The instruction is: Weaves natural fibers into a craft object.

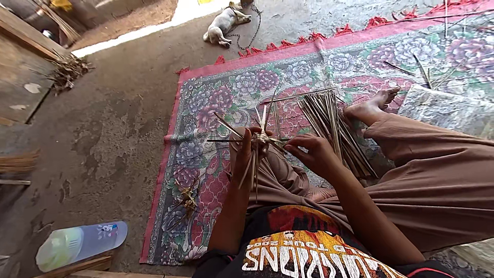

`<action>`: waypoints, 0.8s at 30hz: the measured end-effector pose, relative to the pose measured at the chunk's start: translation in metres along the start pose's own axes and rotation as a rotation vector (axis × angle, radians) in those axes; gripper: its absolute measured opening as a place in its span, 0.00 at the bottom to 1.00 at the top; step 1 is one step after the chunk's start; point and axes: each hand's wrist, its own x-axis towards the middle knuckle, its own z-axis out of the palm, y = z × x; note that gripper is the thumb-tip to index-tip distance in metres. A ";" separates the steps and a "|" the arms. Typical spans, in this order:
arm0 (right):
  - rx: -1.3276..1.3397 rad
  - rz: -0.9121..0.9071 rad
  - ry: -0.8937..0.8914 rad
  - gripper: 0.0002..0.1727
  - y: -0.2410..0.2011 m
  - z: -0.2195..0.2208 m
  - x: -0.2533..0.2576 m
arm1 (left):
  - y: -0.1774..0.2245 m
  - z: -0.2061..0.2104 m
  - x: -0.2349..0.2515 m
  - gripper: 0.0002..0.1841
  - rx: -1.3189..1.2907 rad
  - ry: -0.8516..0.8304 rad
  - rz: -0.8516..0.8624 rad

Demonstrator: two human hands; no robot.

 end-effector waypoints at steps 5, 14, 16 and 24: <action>0.294 0.008 0.028 0.10 0.010 0.020 0.001 | -0.008 0.003 0.001 0.20 -0.213 -0.057 -0.066; 0.631 0.031 -0.237 0.08 0.007 0.011 -0.003 | -0.002 0.002 -0.005 0.12 -0.164 -0.136 -0.053; 0.670 0.038 -0.312 0.09 0.013 0.006 -0.003 | -0.001 0.001 -0.004 0.17 -0.145 -0.155 -0.046; 0.613 0.001 -0.446 0.18 0.015 -0.012 -0.001 | 0.002 -0.005 -0.004 0.30 -0.014 -0.202 -0.113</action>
